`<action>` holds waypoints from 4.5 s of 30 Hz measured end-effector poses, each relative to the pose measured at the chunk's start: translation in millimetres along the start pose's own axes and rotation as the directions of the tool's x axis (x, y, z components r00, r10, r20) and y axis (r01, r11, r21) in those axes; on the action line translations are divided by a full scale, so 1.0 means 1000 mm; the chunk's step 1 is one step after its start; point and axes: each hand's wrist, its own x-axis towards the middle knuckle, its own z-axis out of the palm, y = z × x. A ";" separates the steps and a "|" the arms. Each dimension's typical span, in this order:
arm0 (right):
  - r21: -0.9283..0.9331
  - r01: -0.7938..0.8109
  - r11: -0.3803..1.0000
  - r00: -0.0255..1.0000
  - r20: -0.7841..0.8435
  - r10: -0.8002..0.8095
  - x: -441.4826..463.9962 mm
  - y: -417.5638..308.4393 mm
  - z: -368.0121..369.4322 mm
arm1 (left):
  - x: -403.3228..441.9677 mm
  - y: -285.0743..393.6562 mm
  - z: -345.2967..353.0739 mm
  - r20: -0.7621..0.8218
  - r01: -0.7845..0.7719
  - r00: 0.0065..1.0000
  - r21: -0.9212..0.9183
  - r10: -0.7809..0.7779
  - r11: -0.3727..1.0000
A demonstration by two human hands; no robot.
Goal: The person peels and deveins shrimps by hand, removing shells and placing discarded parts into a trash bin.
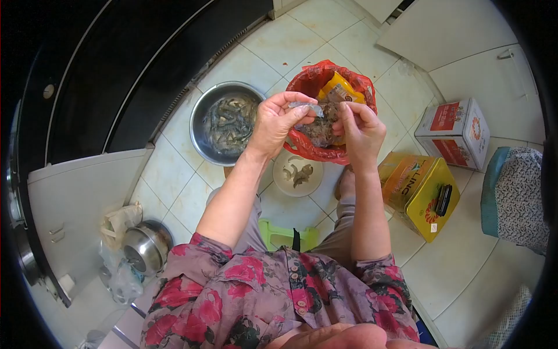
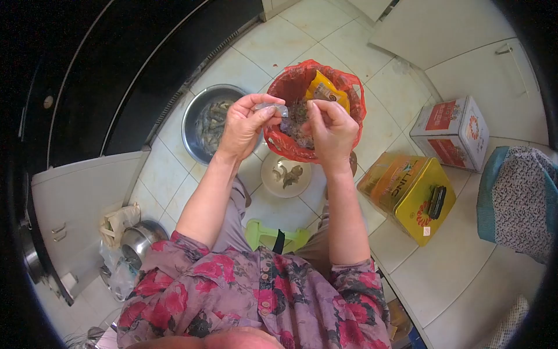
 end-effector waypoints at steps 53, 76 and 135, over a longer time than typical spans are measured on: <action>0.020 0.083 0.996 0.976 0.202 -0.085 -0.001 0.018 0.021 | -0.006 -0.006 0.009 -0.184 0.163 0.977 0.290 -0.112 0.943; 0.122 0.010 0.992 0.970 0.242 -0.040 -0.003 0.008 0.019 | -0.004 0.002 0.006 -0.118 0.200 0.978 0.316 -0.171 0.927; 0.607 -0.566 0.558 0.812 0.528 0.250 -0.001 0.004 0.006 | -0.003 0.007 0.018 0.051 0.150 0.987 0.069 -0.154 0.986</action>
